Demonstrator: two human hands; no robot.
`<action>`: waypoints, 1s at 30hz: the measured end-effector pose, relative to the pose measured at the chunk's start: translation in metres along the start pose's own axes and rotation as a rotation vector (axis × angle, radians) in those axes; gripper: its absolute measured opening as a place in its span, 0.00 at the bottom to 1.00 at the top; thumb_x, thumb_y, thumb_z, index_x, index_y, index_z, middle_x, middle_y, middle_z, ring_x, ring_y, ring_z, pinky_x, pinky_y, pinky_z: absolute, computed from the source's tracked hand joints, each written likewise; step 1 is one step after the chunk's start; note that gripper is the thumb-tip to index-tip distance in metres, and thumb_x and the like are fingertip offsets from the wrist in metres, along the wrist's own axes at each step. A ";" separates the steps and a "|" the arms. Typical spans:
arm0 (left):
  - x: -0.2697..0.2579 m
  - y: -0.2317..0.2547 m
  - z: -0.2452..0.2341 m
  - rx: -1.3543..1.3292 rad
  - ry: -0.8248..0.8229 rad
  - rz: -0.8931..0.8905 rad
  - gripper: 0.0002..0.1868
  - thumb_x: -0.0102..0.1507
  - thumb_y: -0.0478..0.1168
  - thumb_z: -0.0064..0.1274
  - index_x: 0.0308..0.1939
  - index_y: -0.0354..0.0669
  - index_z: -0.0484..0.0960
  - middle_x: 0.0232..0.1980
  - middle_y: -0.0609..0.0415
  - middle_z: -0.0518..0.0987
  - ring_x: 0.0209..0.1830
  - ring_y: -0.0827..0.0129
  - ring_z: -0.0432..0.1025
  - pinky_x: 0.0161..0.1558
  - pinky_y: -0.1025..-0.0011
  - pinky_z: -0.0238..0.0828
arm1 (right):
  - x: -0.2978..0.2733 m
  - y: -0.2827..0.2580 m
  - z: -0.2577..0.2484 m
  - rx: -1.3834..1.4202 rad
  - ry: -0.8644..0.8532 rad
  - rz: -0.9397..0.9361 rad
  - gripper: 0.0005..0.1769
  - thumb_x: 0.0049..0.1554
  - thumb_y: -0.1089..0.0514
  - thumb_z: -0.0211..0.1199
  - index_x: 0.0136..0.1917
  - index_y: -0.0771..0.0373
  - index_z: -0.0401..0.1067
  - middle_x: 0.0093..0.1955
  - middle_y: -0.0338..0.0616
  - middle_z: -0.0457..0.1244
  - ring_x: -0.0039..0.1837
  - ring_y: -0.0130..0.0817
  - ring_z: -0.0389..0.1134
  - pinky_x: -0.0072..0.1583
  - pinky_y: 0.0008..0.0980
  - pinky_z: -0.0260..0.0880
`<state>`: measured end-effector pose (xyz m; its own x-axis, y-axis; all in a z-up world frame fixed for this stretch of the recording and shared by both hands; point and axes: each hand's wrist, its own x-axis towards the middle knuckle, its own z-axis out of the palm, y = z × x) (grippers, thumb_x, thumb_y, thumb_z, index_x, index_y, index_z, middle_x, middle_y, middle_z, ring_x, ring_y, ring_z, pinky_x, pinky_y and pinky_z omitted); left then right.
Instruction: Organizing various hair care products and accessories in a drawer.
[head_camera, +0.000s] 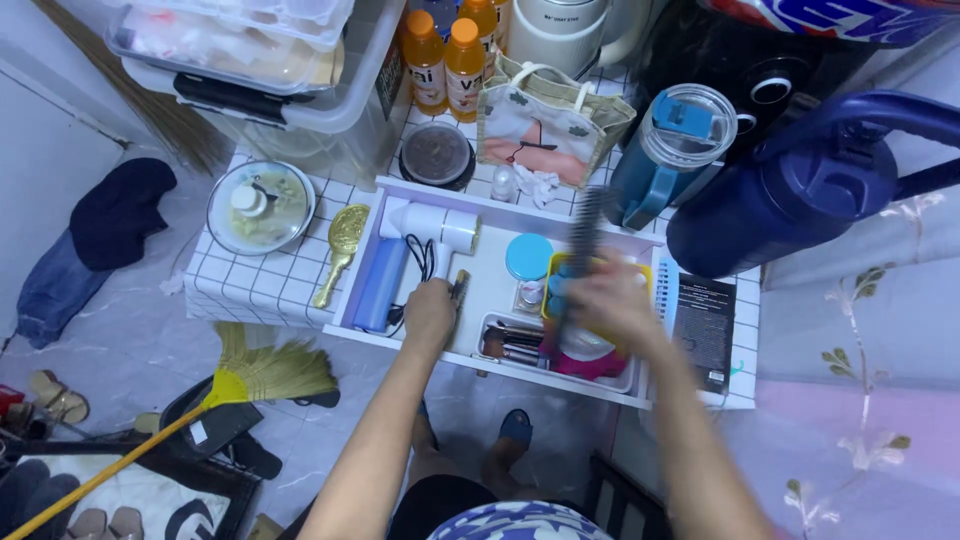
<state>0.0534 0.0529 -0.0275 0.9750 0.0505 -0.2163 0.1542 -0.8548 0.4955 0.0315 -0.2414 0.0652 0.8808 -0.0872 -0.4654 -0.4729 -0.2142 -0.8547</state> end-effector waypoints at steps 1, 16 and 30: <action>-0.001 0.001 -0.001 0.000 0.001 0.005 0.11 0.57 0.39 0.62 0.43 0.40 0.87 0.42 0.37 0.84 0.45 0.42 0.79 0.50 0.49 0.75 | 0.005 -0.006 0.034 0.002 0.004 -0.003 0.38 0.51 0.58 0.70 0.71 0.62 0.57 0.42 0.40 0.66 0.40 0.30 0.70 0.39 0.34 0.74; -0.004 -0.009 0.010 -0.022 0.127 0.130 0.09 0.60 0.34 0.51 0.40 0.37 0.86 0.36 0.32 0.81 0.39 0.37 0.78 0.46 0.46 0.73 | 0.074 0.040 0.176 -0.629 0.208 -0.128 0.44 0.49 0.64 0.69 0.72 0.71 0.49 0.42 0.65 0.68 0.48 0.63 0.72 0.51 0.54 0.73; 0.001 -0.015 0.040 0.195 0.002 0.161 0.05 0.62 0.30 0.51 0.36 0.37 0.83 0.39 0.39 0.84 0.42 0.47 0.80 0.45 0.55 0.79 | 0.034 0.169 -0.107 -0.895 0.573 0.289 0.29 0.47 0.38 0.79 0.48 0.66 0.81 0.50 0.63 0.71 0.55 0.59 0.73 0.58 0.49 0.73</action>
<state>0.0456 0.0447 -0.0689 0.9848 -0.0939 -0.1460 -0.0370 -0.9352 0.3521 -0.0154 -0.3846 -0.0704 0.7308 -0.6361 -0.2474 -0.6773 -0.7208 -0.1472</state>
